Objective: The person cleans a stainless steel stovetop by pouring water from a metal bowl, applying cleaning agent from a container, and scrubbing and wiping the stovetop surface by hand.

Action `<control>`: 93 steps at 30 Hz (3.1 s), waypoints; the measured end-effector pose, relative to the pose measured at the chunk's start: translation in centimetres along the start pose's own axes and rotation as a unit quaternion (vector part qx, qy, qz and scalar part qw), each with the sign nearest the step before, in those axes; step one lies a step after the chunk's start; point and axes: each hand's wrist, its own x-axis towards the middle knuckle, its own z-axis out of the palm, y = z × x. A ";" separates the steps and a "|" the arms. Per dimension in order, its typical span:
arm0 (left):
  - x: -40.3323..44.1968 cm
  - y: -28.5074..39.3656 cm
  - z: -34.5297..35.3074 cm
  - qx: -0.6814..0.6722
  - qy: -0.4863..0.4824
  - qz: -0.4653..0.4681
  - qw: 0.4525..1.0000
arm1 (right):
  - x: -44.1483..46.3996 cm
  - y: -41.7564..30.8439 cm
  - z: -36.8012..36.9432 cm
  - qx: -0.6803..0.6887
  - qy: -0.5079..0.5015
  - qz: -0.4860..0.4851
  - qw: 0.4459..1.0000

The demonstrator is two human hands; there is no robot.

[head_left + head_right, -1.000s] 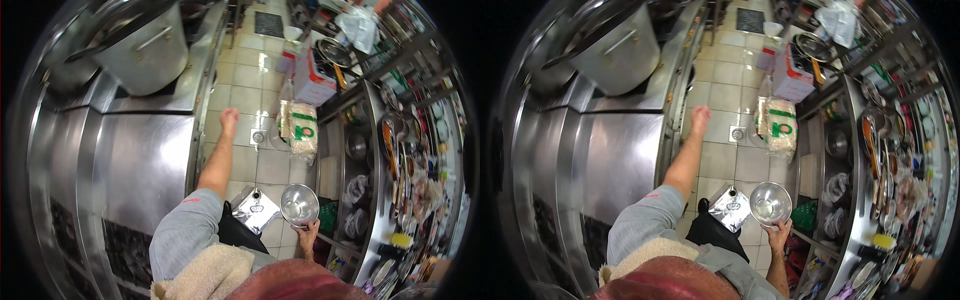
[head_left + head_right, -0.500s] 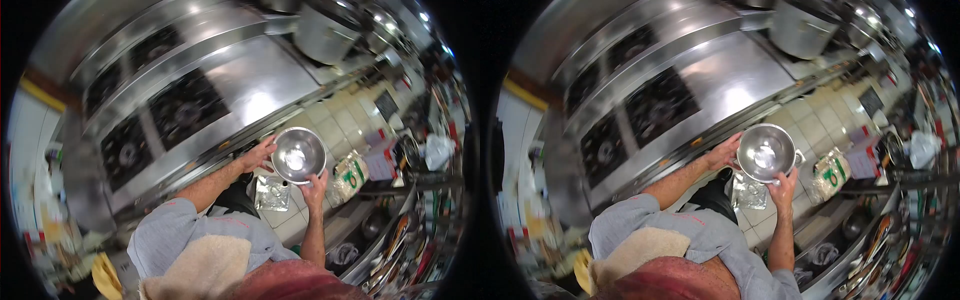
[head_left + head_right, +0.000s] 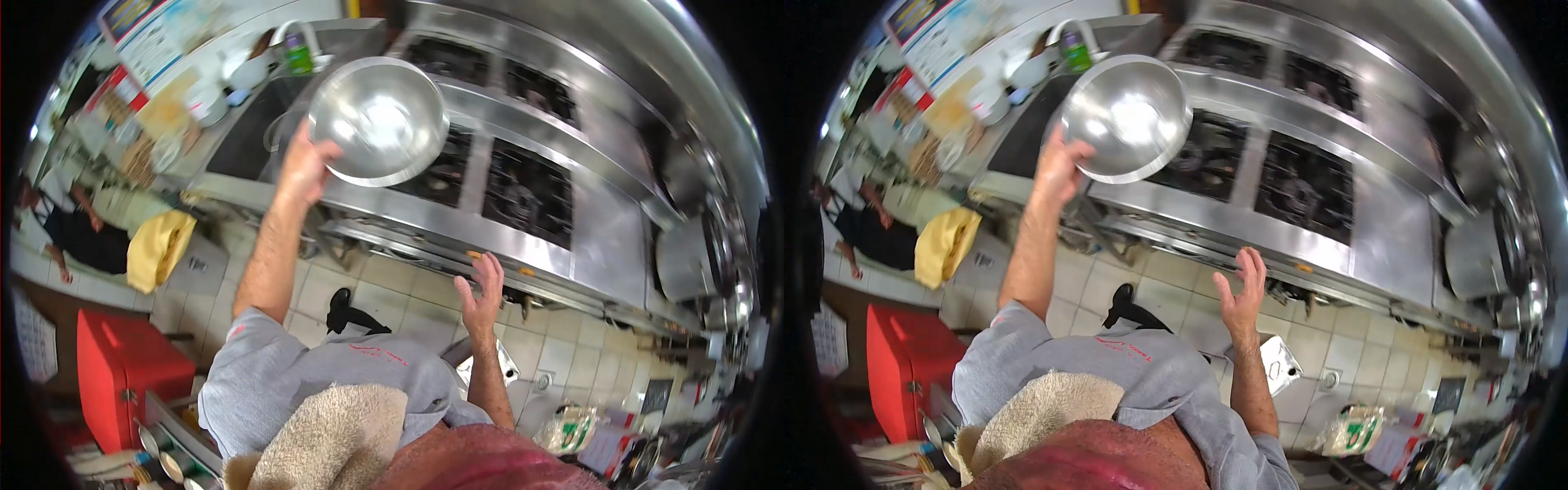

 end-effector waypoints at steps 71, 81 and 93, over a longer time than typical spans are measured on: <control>24.2 -9.8 13.9 0.010 -0.263 -0.304 0.915 | 29.9 0.6 1.1 -0.154 -0.051 -0.050 0.985; 32.5 -20.5 21.7 -0.072 -0.342 -0.207 0.914 | 41.5 11.4 -0.6 -0.232 0.121 -0.006 0.965; 34.2 -27.1 14.4 0.100 -0.274 -0.037 0.956 | 63.8 23.1 -0.8 -0.302 0.223 0.064 0.925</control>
